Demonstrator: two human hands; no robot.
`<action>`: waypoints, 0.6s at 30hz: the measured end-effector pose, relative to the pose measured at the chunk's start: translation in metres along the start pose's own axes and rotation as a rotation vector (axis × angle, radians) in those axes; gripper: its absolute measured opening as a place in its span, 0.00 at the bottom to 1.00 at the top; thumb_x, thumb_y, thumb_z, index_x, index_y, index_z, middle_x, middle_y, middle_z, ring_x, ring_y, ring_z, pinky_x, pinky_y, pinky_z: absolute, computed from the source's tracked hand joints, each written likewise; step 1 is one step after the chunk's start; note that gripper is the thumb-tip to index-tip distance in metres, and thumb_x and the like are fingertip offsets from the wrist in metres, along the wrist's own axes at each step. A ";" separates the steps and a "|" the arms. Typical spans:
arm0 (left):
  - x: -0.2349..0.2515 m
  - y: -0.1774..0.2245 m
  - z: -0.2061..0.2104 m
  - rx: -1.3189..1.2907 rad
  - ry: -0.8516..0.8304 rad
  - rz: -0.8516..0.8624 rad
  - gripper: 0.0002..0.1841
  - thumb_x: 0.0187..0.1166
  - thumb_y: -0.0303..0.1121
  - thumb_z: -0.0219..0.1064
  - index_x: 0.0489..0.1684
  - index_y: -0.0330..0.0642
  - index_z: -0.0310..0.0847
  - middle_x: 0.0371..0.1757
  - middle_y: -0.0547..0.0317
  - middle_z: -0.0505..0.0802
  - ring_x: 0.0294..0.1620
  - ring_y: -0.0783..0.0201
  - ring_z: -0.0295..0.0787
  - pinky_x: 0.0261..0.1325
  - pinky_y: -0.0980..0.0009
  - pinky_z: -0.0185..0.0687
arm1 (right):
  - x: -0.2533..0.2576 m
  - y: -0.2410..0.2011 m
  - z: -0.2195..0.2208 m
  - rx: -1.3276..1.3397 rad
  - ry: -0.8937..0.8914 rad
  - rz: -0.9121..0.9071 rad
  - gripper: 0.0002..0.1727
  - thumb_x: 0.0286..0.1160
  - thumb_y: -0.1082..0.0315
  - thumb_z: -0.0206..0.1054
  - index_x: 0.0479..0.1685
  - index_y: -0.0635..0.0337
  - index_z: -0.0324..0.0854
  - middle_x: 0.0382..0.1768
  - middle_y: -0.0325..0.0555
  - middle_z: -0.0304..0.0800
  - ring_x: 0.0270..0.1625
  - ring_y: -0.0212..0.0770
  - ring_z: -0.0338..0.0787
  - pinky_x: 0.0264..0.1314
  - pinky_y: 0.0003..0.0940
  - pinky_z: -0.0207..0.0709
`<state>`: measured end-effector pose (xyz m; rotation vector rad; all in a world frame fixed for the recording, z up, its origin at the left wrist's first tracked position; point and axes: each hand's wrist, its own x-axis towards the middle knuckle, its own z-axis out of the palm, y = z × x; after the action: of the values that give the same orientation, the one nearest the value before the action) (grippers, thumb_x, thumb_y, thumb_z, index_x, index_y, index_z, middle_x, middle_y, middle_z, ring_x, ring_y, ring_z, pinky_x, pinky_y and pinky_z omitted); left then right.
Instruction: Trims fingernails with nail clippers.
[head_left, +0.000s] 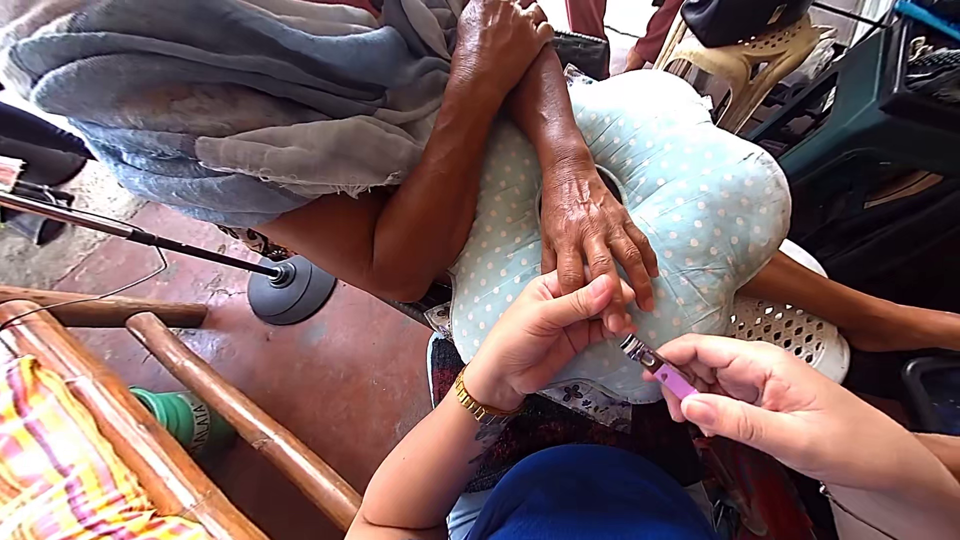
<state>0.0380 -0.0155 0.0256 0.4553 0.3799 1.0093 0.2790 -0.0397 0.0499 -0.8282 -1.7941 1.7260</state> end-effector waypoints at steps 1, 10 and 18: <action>0.000 0.000 0.000 0.002 -0.001 0.001 0.06 0.82 0.26 0.65 0.39 0.35 0.88 0.36 0.51 0.94 0.39 0.64 0.94 0.56 0.68 0.90 | 0.000 0.000 0.001 0.049 0.002 0.000 0.16 0.83 0.56 0.66 0.57 0.56 0.85 0.34 0.29 0.90 0.28 0.16 0.82 0.27 0.09 0.73; 0.002 -0.004 0.001 0.106 -0.036 0.015 0.12 0.76 0.18 0.67 0.55 0.31 0.86 0.47 0.45 0.96 0.44 0.63 0.95 0.58 0.70 0.90 | 0.000 0.020 0.033 0.879 -0.267 0.079 0.19 0.86 0.56 0.65 0.66 0.58 0.78 0.48 0.53 0.96 0.30 0.27 0.93 0.29 0.18 0.84; 0.002 -0.008 0.007 0.209 0.029 0.043 0.18 0.72 0.11 0.65 0.61 0.28 0.82 0.49 0.46 0.96 0.51 0.63 0.95 0.61 0.70 0.88 | 0.002 0.031 0.046 1.040 -0.194 -0.068 0.22 0.89 0.53 0.60 0.67 0.60 0.76 0.46 0.57 0.96 0.35 0.36 0.97 0.38 0.24 0.89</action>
<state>0.0483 -0.0187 0.0266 0.6398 0.5057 1.0237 0.2465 -0.0693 0.0163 -0.1464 -0.7544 2.3426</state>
